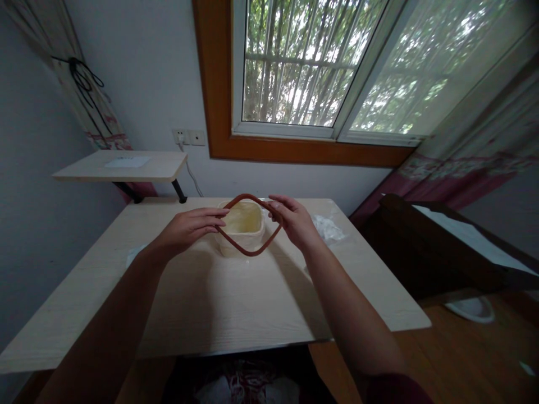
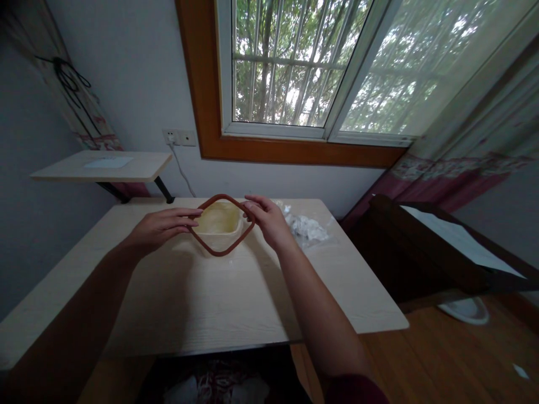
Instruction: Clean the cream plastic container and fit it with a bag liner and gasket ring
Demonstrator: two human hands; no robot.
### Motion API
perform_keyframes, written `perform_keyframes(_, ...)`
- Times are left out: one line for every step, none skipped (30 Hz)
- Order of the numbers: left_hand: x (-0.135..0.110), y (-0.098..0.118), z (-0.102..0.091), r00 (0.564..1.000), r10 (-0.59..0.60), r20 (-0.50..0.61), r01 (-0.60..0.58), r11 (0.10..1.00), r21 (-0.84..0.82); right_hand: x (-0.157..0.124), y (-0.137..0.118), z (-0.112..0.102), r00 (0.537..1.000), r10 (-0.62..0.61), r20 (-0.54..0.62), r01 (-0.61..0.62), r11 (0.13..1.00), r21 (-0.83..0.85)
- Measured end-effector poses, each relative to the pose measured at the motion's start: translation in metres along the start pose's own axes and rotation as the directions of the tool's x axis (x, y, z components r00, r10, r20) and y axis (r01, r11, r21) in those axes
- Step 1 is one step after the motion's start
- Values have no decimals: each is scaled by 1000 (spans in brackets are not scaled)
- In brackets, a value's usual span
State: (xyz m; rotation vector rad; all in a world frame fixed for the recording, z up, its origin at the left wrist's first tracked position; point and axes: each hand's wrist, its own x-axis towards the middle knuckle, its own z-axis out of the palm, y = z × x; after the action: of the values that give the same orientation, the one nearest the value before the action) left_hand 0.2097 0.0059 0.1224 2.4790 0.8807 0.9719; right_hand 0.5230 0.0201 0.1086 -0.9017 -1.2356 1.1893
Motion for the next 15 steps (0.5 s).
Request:
perform_keyframes(1, 0, 0, 1000, 3, 8, -3, 1000, 2, -1, -3, 0, 999, 30, 18, -31, 999, 14)
perform_keyframes(1, 0, 0, 1000, 4, 15, -4, 1000, 4, -2, -5, 0, 998, 55, 32, -56, 998, 29)
perform_keyframes(2, -1, 0, 1000, 3, 18, -4, 1000, 5, -3, -8, 1, 996, 73, 42, -74, 996, 45)
perform_keyframes(3, -1, 0, 1000, 2, 18, -2, 1000, 6, -5, -10, 0, 995, 89, 53, -92, 994, 58)
perform_keyframes(3, -1, 0, 1000, 1, 17, -1, 1000, 9, -6, -13, 0, 992, 106, 69, -110, 992, 66)
perform_keyframes(4, -1, 0, 1000, 0, 12, 0, 1000, 14, -7, -14, -1, 988, 125, 90, -132, 989, 71)
perform_keyframes(5, -1, 0, 1000, 2, 4, -2, 1000, 23, -8, -16, -3, 982, 148, 118, -158, 985, 72)
perform_keyframes(5, -1, 0, 1000, 4, -2, -4, 999, 34, -8, -17, -4, 974, 172, 149, -184, 980, 70)
perform_keyframes(6, -1, -1, 1000, 9, -8, -9, 999, 45, -9, -17, -5, 964, 196, 181, -211, 975, 67)
perform_keyframes(7, -1, -1, 1000, 14, -11, -14, 998, 55, -9, -17, -6, 952, 219, 213, -237, 970, 62)
perform_keyframes(8, -2, -2, 1000, 20, -11, -19, 998, 61, -10, -17, -6, 941, 236, 242, -257, 965, 56)
perform_keyframes(10, -2, -3, 1000, 25, -9, -24, 998, 64, -10, -16, -6, 933, 247, 263, -268, 962, 49)
perform_keyframes(11, -2, -3, 1000, 30, -8, -30, 998, 64, -10, -14, -6, 929, 248, 275, -270, 962, 45)
perform_keyframes(12, -2, -3, 999, 36, -14, -35, 998, 59, -10, -12, -5, 931, 240, 277, -261, 964, 44)
perform_keyframes(14, -2, -3, 999, 37, -28, -36, 998, 52, -10, -10, -4, 935, 225, 274, -246, 968, 44)
